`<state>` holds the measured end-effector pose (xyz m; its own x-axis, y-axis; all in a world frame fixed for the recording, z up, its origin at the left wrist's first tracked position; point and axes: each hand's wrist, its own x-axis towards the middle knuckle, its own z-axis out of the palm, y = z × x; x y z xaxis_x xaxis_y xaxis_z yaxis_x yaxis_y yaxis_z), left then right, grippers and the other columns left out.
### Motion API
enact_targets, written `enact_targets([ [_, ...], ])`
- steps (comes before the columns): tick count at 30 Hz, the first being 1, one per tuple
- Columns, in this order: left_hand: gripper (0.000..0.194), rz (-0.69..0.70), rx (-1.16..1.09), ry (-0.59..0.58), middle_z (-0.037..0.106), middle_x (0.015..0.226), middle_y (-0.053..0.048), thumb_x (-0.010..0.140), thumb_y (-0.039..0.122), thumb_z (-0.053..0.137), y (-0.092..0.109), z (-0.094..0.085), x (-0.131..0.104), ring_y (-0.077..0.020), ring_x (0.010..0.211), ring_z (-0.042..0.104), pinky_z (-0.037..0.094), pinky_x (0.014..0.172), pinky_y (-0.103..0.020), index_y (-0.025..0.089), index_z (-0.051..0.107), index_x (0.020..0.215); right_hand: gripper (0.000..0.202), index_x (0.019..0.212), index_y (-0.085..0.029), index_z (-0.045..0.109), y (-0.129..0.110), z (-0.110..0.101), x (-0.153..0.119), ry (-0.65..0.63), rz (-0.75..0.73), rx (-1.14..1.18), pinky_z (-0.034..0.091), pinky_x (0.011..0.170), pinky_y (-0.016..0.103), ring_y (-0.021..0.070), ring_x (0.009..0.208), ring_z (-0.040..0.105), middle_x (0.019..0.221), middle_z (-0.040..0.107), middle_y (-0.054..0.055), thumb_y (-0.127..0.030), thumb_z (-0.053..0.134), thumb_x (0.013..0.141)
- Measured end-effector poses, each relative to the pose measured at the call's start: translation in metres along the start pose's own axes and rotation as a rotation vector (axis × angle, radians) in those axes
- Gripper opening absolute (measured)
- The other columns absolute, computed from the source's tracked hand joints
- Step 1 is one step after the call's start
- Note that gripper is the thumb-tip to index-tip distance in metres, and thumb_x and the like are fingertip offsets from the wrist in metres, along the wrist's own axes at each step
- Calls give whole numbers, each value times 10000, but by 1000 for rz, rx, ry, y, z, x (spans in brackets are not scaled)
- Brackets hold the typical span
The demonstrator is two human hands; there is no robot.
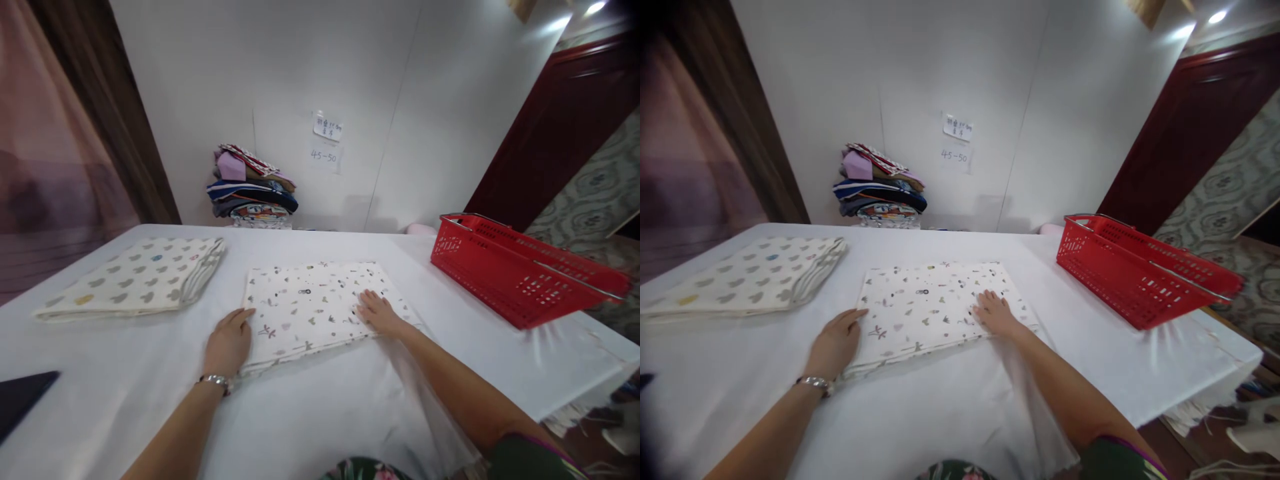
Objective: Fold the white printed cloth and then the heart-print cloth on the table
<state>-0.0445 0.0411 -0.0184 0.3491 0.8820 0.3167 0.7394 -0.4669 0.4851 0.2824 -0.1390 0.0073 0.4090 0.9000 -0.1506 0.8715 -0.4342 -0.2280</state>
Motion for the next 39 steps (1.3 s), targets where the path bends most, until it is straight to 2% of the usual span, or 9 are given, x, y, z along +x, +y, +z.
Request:
enact_targets([
  [4,406,-11,2,-22,592,1211,-63,809,168,354,4,-3,-3,-198,1081,563,423,990,-336,191,642,1095,612,1437,-194,246,26,0,0,100,121,-104,95,1091,479,233,1391,62,1518,128,78,-509,245,912],
  [7,395,-28,13,-15,596,1209,-50,812,166,371,7,-4,-5,-194,1075,566,428,982,-333,212,643,1095,605,1428,-198,267,42,8,1,99,166,-126,111,1091,477,229,1388,89,1514,152,69,-505,260,906],
  [11,384,-40,15,-3,609,1192,-39,803,146,399,10,-5,-6,-182,1064,573,431,978,-312,221,651,1082,588,1416,-211,296,49,11,6,95,159,-113,151,1083,481,226,1385,118,1509,179,67,-496,230,906],
  [15,385,-27,12,2,616,1184,-37,799,132,400,12,-7,-8,-174,1075,568,421,988,-296,215,656,1074,582,1413,-217,300,58,9,11,167,195,-153,174,1071,501,240,1382,130,1508,181,71,-486,217,904],
  [19,390,-40,16,-5,617,1181,-33,802,130,391,14,-8,-9,-172,1085,563,413,994,-293,218,654,1075,588,1400,-210,321,70,8,18,131,238,-188,219,1049,513,264,1371,167,1499,210,83,-499,232,896],
  [23,392,-41,29,-14,602,1203,-41,813,146,373,15,-9,-9,-176,1099,553,398,1008,-301,205,648,1087,604,1415,-180,285,56,0,39,174,174,-217,159,1068,517,260,1386,90,1514,148,97,-495,231,903],
  [28,415,-33,41,-30,602,1202,-50,815,158,344,13,-10,-9,-184,1108,546,405,1002,-310,190,640,1104,642,1435,-155,227,6,-15,90,149,18,-173,105,1094,464,232,1392,42,1523,92,94,-514,240,903],
  [31,417,-23,49,-32,605,1197,-49,818,184,336,10,-9,-8,-182,1102,552,406,1003,-301,187,644,1099,667,1445,-145,196,-13,-17,120,162,-53,-140,63,1103,446,219,1393,8,1525,66,83,-533,214,903],
  [39,427,45,49,27,621,1161,-65,813,233,321,1,-4,-7,-199,1064,575,432,987,-343,180,654,1075,693,1444,-175,217,1,-10,152,37,10,-98,94,1097,462,235,1389,77,1520,112,75,-587,183,887],
])
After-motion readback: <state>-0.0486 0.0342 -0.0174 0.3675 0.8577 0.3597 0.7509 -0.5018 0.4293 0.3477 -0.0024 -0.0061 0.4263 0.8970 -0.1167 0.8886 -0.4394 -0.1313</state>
